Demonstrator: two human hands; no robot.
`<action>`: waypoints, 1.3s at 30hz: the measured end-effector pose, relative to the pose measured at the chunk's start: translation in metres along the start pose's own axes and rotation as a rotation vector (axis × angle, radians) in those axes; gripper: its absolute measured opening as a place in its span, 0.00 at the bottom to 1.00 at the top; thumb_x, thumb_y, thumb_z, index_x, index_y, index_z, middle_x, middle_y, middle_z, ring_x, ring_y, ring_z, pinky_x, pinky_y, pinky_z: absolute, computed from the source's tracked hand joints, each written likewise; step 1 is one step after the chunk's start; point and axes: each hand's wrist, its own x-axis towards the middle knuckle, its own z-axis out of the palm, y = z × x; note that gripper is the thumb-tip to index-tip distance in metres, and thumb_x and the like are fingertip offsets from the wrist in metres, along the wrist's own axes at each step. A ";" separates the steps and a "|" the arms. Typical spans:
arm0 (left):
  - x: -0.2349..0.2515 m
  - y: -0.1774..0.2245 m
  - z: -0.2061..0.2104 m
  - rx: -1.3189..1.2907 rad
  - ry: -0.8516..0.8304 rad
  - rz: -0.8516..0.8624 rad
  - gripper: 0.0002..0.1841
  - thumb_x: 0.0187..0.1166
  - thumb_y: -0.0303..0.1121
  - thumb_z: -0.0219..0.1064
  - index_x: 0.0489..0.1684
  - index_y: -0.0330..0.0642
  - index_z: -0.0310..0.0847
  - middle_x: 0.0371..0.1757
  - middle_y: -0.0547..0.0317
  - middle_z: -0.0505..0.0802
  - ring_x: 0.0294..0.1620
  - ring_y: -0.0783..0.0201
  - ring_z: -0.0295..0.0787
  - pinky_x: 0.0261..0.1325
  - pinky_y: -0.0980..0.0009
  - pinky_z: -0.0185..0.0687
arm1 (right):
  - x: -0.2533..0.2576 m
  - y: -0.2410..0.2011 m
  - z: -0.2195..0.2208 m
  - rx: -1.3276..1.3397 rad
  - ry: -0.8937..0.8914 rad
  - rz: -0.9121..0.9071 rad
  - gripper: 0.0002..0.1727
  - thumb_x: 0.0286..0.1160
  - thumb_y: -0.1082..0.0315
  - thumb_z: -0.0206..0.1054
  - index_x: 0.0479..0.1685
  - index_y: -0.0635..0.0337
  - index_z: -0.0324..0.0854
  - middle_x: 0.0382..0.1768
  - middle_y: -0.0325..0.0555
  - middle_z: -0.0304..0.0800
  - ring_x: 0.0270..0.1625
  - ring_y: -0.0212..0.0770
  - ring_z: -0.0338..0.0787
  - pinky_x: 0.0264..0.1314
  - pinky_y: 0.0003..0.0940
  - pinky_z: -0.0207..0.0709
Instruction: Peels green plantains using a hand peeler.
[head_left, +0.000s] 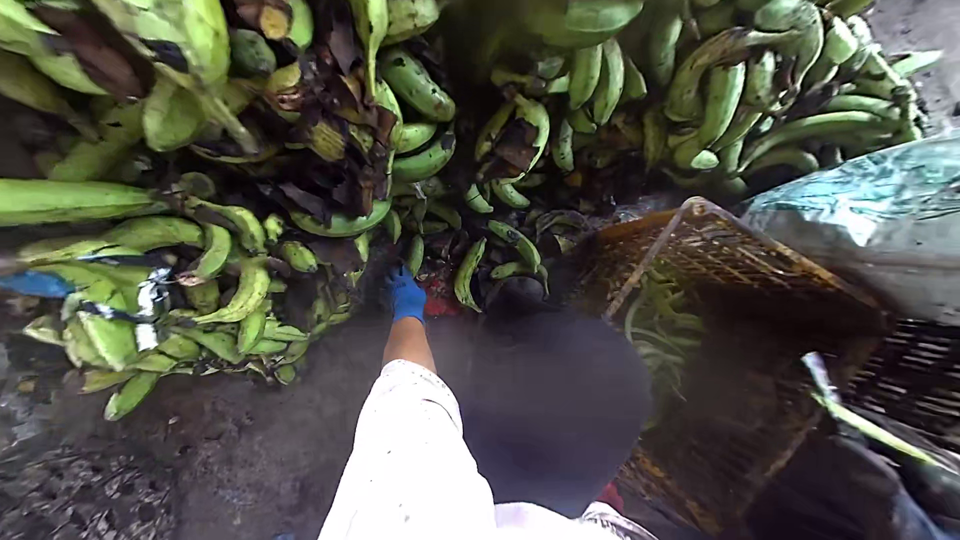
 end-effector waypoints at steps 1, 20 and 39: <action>0.001 0.002 0.004 0.020 0.011 -0.009 0.45 0.68 0.40 0.79 0.90 0.45 0.60 0.88 0.36 0.64 0.88 0.30 0.56 0.75 0.26 0.63 | -0.002 0.006 0.006 0.098 0.003 0.080 0.21 0.83 0.65 0.65 0.67 0.72 0.78 0.62 0.53 0.89 0.63 0.41 0.89 0.70 0.39 0.83; -0.089 -0.004 -0.009 -0.297 -0.152 -0.079 0.39 0.85 0.47 0.60 0.94 0.45 0.49 0.76 0.35 0.82 0.77 0.40 0.79 0.77 0.42 0.73 | -0.042 0.042 -0.017 0.729 0.270 0.042 0.27 0.89 0.61 0.51 0.85 0.60 0.60 0.77 0.58 0.75 0.74 0.58 0.81 0.64 0.58 0.83; -0.144 -0.033 -0.108 -1.344 -0.397 0.289 0.43 0.70 0.32 0.71 0.90 0.55 0.54 0.60 0.48 0.89 0.49 0.55 0.91 0.48 0.56 0.91 | -0.011 -0.004 -0.001 0.495 0.187 -0.041 0.26 0.87 0.66 0.52 0.77 0.77 0.64 0.67 0.60 0.82 0.67 0.47 0.87 0.69 0.44 0.82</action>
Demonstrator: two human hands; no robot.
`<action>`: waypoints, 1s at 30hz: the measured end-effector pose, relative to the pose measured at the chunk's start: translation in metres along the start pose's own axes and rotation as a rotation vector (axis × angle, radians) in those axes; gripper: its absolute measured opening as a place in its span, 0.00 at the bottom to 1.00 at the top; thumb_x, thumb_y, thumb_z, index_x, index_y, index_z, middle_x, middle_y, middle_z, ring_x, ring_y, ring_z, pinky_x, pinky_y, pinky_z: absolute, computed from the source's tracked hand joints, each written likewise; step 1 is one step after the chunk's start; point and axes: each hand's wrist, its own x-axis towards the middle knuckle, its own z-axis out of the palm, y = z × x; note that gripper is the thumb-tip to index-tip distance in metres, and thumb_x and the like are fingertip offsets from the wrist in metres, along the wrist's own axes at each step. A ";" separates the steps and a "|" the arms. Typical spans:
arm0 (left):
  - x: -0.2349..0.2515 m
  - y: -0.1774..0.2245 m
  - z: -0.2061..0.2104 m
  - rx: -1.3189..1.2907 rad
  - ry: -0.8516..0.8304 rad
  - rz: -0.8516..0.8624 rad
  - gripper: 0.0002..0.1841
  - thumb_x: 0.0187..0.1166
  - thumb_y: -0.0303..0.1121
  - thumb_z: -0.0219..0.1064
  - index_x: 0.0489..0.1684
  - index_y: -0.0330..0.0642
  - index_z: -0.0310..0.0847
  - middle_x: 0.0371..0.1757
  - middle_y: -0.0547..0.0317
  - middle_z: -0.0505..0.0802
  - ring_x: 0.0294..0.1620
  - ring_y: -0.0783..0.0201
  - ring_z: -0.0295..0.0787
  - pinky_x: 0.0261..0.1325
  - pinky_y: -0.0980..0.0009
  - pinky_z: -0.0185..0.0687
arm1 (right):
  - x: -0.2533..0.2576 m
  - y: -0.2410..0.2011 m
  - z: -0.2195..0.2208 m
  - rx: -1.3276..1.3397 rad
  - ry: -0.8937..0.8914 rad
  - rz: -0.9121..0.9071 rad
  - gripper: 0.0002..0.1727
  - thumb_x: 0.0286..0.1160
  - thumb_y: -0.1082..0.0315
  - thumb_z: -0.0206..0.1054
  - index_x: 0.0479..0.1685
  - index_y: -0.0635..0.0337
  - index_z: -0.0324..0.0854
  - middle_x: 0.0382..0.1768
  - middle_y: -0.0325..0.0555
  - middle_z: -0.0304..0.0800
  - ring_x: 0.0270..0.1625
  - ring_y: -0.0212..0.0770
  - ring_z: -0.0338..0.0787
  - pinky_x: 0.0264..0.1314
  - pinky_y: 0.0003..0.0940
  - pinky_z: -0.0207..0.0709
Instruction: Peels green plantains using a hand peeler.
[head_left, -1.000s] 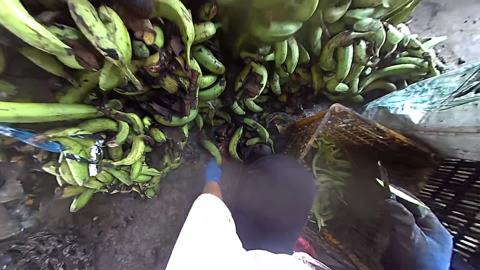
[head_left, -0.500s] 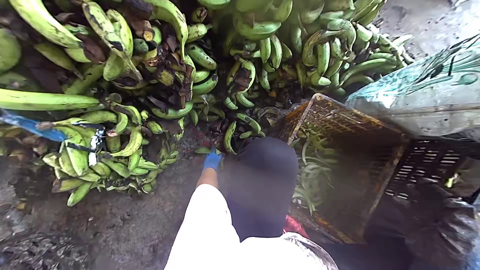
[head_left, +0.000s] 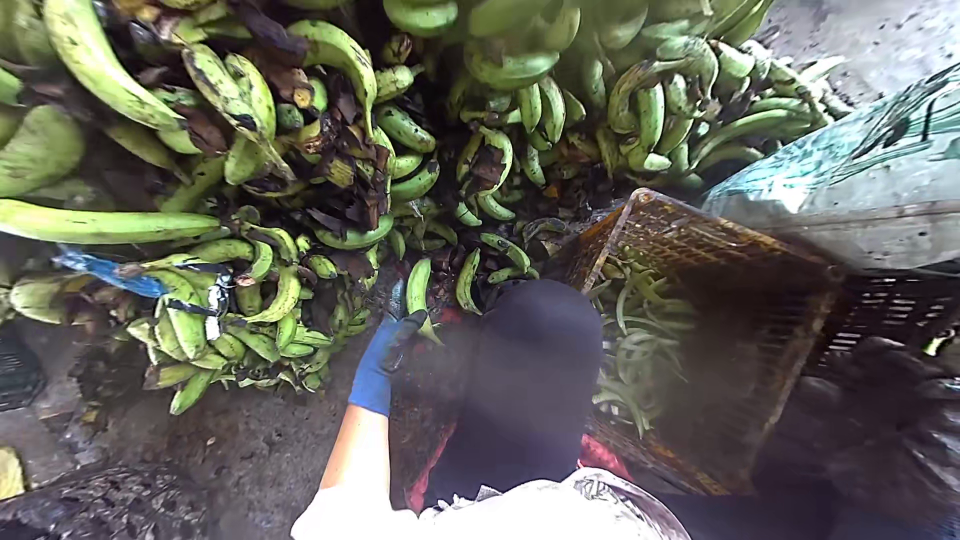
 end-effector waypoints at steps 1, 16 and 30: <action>-0.011 0.025 0.010 0.052 -0.032 0.053 0.45 0.66 0.31 0.72 0.90 0.56 0.54 0.63 0.51 0.88 0.51 0.58 0.91 0.50 0.59 0.92 | 0.000 -0.011 0.012 0.099 0.060 0.083 0.23 0.88 0.67 0.50 0.76 0.71 0.66 0.65 0.54 0.84 0.65 0.44 0.88 0.67 0.42 0.83; -0.045 0.164 0.319 -0.195 -0.936 0.473 0.30 0.83 0.28 0.60 0.84 0.64 0.60 0.67 0.56 0.86 0.58 0.60 0.88 0.54 0.60 0.89 | -0.076 0.022 0.092 0.533 0.053 0.665 0.26 0.91 0.45 0.52 0.72 0.55 0.72 0.37 0.45 0.88 0.31 0.39 0.87 0.31 0.37 0.84; -0.074 0.123 0.326 -0.222 -1.005 0.313 0.43 0.66 0.29 0.78 0.85 0.62 0.60 0.66 0.54 0.88 0.59 0.57 0.90 0.60 0.56 0.89 | -0.065 -0.024 0.061 0.339 -0.341 0.563 0.26 0.89 0.46 0.53 0.70 0.55 0.78 0.35 0.46 0.89 0.29 0.41 0.89 0.30 0.41 0.87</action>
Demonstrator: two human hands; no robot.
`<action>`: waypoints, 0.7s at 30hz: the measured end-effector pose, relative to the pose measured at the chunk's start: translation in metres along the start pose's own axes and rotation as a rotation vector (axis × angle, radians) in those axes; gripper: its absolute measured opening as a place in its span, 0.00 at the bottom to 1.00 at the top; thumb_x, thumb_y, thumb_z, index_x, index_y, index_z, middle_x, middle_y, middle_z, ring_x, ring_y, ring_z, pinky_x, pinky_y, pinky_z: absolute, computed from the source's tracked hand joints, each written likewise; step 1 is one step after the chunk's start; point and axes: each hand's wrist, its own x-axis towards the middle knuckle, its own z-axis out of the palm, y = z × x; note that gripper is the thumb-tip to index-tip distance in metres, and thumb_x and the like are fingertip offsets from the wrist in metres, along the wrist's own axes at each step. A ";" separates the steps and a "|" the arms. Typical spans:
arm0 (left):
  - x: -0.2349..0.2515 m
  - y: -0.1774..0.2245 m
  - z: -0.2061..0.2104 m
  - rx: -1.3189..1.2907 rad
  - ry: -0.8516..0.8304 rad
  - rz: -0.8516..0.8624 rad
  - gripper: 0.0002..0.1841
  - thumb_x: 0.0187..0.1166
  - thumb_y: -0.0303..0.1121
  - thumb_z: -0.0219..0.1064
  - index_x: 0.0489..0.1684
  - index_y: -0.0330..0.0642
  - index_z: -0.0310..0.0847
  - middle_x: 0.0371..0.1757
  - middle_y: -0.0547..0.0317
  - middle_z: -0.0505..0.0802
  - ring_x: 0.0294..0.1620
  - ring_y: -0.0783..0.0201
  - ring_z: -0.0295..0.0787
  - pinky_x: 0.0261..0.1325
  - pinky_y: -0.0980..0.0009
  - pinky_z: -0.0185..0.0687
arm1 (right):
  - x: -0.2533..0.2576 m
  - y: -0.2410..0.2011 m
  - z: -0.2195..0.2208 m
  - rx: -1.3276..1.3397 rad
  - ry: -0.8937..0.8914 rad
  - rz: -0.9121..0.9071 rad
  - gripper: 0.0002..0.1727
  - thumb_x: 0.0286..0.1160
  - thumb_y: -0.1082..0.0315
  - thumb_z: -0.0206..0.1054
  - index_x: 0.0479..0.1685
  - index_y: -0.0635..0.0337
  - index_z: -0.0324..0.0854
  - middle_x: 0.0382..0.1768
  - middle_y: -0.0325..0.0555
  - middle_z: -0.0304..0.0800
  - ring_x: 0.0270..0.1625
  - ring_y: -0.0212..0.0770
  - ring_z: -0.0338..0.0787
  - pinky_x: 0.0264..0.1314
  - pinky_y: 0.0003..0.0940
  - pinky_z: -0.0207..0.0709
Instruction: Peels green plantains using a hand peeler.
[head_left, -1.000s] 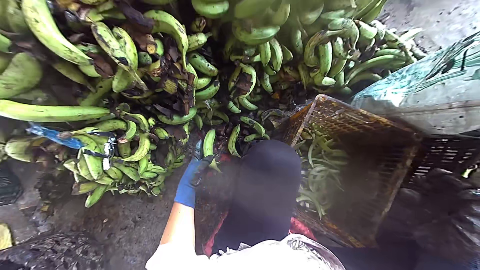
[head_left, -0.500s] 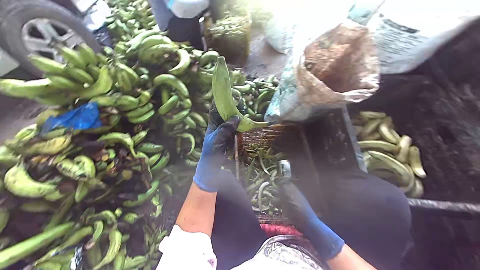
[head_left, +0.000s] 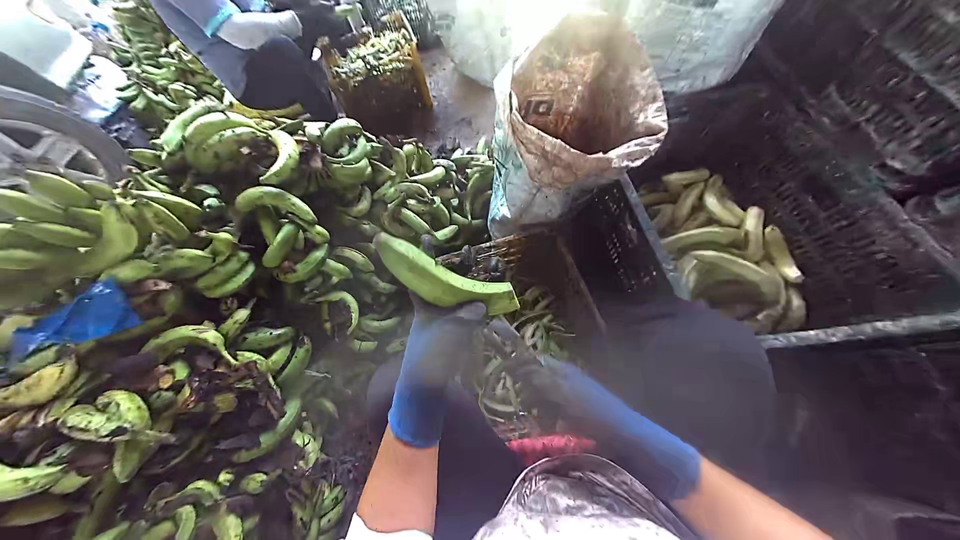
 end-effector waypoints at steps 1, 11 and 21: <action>0.002 0.005 -0.004 -0.055 -0.002 -0.054 0.37 0.71 0.39 0.75 0.84 0.63 0.65 0.64 0.56 0.90 0.56 0.59 0.92 0.56 0.58 0.91 | -0.006 -0.023 -0.001 0.066 -0.015 -0.037 0.24 0.90 0.46 0.52 0.66 0.54 0.79 0.32 0.43 0.88 0.26 0.38 0.87 0.26 0.37 0.84; 0.076 0.005 0.014 0.112 0.153 -0.105 0.22 0.91 0.56 0.46 0.78 0.64 0.69 0.42 0.57 0.92 0.36 0.64 0.90 0.39 0.66 0.89 | 0.041 -0.113 -0.062 -1.010 0.536 -1.055 0.26 0.80 0.37 0.59 0.69 0.34 0.86 0.64 0.51 0.89 0.65 0.55 0.86 0.68 0.68 0.70; 0.071 -0.018 0.014 0.136 0.152 -0.283 0.21 0.92 0.45 0.52 0.81 0.59 0.65 0.52 0.53 0.91 0.39 0.61 0.94 0.36 0.64 0.93 | 0.061 -0.123 -0.081 -0.963 0.898 -0.967 0.31 0.83 0.39 0.57 0.67 0.54 0.84 0.62 0.66 0.84 0.63 0.66 0.85 0.62 0.71 0.74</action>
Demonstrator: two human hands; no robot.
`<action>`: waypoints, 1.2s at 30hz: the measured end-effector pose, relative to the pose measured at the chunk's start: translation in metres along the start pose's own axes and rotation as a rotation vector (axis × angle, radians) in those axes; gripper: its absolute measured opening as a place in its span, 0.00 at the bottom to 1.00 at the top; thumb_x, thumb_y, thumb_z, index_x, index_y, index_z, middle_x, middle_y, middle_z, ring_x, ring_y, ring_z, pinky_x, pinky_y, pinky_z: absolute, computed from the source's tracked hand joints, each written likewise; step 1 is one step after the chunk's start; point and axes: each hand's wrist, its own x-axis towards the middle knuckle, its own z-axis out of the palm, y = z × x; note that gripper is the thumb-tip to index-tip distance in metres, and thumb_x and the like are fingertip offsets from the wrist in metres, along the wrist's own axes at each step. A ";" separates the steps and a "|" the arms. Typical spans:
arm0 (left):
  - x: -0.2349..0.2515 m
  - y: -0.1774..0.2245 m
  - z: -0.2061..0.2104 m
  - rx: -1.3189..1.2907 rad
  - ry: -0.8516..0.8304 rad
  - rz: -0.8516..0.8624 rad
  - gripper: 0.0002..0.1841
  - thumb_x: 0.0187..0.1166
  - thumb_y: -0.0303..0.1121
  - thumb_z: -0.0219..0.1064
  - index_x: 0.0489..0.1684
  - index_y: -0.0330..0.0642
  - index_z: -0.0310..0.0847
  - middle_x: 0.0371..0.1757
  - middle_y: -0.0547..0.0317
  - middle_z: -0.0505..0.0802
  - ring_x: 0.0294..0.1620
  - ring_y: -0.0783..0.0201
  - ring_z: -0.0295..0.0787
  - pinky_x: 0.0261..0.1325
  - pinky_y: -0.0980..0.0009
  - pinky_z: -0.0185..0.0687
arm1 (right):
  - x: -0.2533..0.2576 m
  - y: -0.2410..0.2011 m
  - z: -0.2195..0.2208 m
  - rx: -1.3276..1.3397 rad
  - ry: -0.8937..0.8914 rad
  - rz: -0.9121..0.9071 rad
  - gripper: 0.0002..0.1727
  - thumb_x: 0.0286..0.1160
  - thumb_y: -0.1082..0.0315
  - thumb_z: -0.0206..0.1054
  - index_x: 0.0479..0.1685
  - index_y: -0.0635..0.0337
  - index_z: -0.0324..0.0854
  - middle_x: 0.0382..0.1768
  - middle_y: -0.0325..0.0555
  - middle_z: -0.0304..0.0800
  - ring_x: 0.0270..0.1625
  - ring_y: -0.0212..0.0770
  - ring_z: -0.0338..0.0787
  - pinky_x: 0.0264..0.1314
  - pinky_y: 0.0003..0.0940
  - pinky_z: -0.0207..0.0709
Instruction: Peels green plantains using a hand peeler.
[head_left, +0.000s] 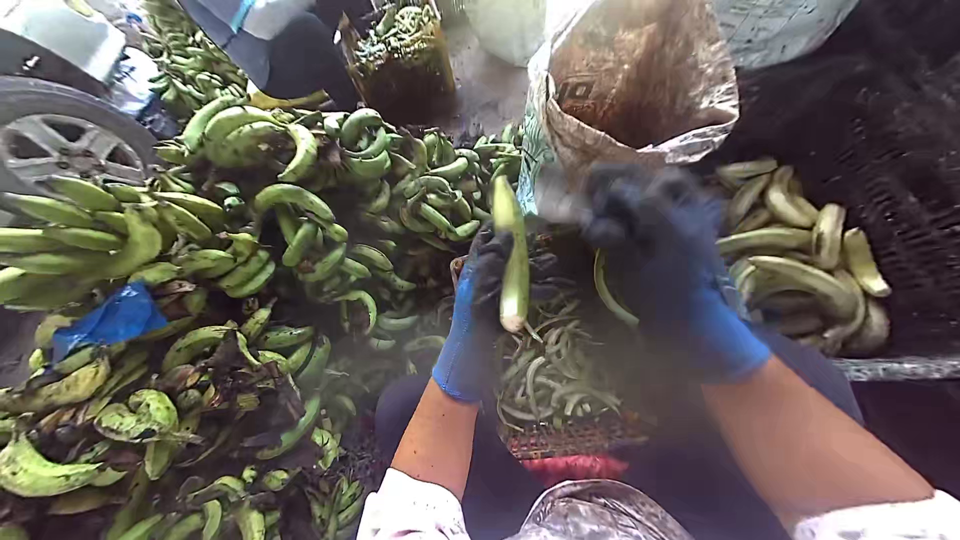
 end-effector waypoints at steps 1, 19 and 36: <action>0.001 0.002 -0.003 0.100 0.082 0.094 0.21 0.92 0.45 0.50 0.81 0.59 0.67 0.54 0.59 0.90 0.44 0.68 0.91 0.44 0.68 0.90 | -0.018 -0.011 0.002 0.047 -0.049 -0.094 0.28 0.80 0.39 0.61 0.66 0.50 0.86 0.61 0.63 0.87 0.63 0.64 0.86 0.63 0.70 0.73; -0.001 -0.008 -0.007 -0.023 0.035 0.368 0.16 0.84 0.37 0.58 0.68 0.53 0.73 0.52 0.63 0.90 0.47 0.70 0.90 0.47 0.70 0.89 | -0.018 -0.024 0.015 0.086 0.030 -0.304 0.25 0.79 0.41 0.66 0.68 0.40 0.86 0.59 0.52 0.91 0.62 0.52 0.88 0.70 0.58 0.69; -0.020 0.005 -0.013 0.266 -0.166 0.087 0.21 0.91 0.50 0.50 0.80 0.64 0.69 0.52 0.60 0.90 0.40 0.70 0.88 0.39 0.70 0.88 | 0.018 0.008 0.018 0.220 -0.206 0.013 0.34 0.77 0.30 0.57 0.67 0.43 0.88 0.64 0.56 0.87 0.65 0.59 0.85 0.64 0.73 0.67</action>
